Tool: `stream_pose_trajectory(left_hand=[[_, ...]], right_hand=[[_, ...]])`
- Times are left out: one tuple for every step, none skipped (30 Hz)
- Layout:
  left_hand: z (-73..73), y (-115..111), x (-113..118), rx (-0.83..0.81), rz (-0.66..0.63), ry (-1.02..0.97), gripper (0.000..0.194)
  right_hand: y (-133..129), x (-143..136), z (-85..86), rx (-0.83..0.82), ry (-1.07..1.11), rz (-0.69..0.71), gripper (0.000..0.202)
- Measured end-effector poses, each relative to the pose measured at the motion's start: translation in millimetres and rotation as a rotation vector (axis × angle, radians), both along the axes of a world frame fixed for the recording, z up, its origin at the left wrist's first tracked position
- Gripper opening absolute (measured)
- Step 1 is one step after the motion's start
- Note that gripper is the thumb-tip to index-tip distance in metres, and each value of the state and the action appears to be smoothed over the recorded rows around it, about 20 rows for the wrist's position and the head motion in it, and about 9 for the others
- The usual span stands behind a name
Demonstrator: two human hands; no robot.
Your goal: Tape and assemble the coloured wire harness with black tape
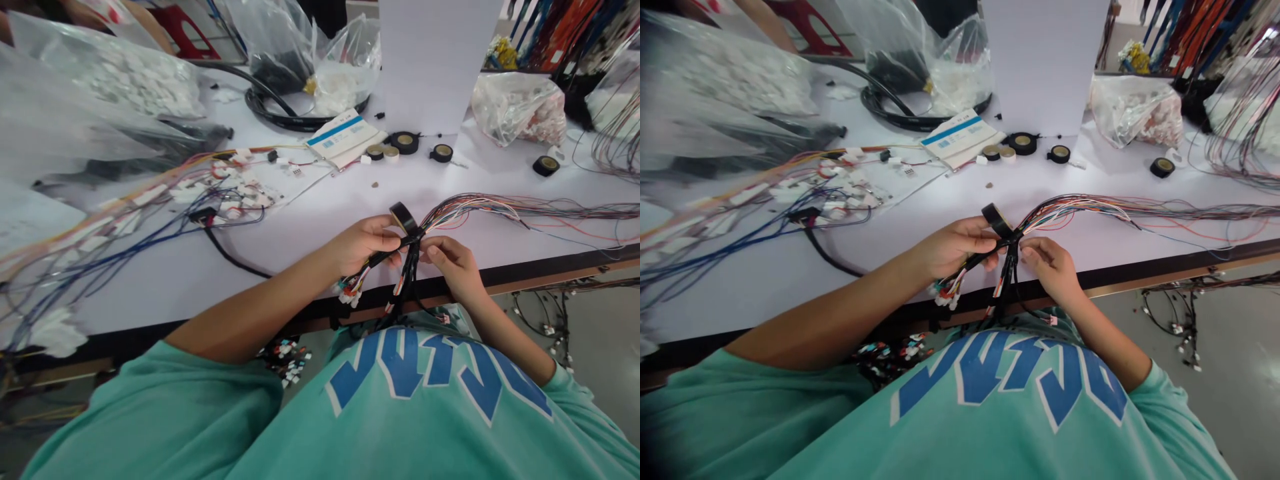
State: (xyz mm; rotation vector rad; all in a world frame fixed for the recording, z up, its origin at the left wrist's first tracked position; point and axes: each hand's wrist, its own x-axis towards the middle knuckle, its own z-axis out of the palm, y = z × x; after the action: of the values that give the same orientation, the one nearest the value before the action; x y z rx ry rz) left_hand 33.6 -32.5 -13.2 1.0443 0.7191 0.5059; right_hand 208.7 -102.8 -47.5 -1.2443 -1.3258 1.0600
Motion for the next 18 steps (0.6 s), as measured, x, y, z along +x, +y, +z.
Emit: stream_pose_trajectory(left_hand=[[-0.7,-1,1,0.036,0.018,-0.003,0.035],[-1.6,-2,2,0.070,0.039,-0.003,0.034],[-2.6,-3,3,0.096,0.060,-0.001,0.032],[-3.8,-5,4,0.115,0.082,0.001,0.029],[-4.9,-6,5,0.126,0.106,0.000,0.026],[-5.9,-8,5,0.136,0.137,-0.003,0.023],[-6.5,-9,6,0.141,0.164,-0.006,0.020],[-6.7,-10,6,0.138,0.190,-0.007,0.018],[-6.1,-10,7,0.123,0.210,-0.003,0.017],[-4.9,-9,7,0.093,0.218,0.007,0.017],[-3.1,-7,8,0.046,0.207,0.026,0.017],[-0.7,-4,8,-0.014,0.179,0.049,0.015],[2.0,-1,10,-0.084,0.135,0.074,0.010],[4.8,2,11,-0.153,0.082,0.100,0.006],[7.5,5,13,-0.214,0.021,0.126,0.009],[10.0,8,15,-0.264,-0.037,0.153,0.017],[12.1,10,17,-0.299,-0.088,0.177,0.025],[13.9,12,20,-0.323,-0.132,0.200,0.029]], right_hand=[[-2,1,0.6,0.000,-0.008,0.016,0.026],[-4,0,1.2,0.010,-0.018,0.023,0.026],[-5,-1,1.8,0.035,-0.043,0.007,0.025],[-5,-3,2.7,0.078,-0.083,-0.033,0.024],[-6,-5,3.9,0.141,-0.132,-0.086,0.023],[-5,-7,5.7,0.219,-0.183,-0.134,0.023],[-5,-9,7.9,0.301,-0.230,-0.163,0.024],[-5,-11,10.3,0.373,-0.267,-0.165,0.027],[-5,-13,12.6,0.425,-0.292,-0.146,0.031],[-5,-15,14.5,0.452,-0.300,-0.118,0.033],[-6,-17,15.9,0.451,-0.293,-0.090,0.034],[-7,-19,16.4,0.433,-0.270,-0.071,0.034],[-7,-20,16.1,0.409,-0.232,-0.059,0.034],[-9,-21,15.1,0.384,-0.187,-0.049,0.033],[-10,-21,13.8,0.363,-0.140,-0.040,0.033],[-12,-22,12.3,0.345,-0.093,-0.030,0.032],[-14,-22,11.0,0.326,-0.052,-0.018,0.032],[-16,-22,10.0,0.306,-0.019,-0.006,0.032]])
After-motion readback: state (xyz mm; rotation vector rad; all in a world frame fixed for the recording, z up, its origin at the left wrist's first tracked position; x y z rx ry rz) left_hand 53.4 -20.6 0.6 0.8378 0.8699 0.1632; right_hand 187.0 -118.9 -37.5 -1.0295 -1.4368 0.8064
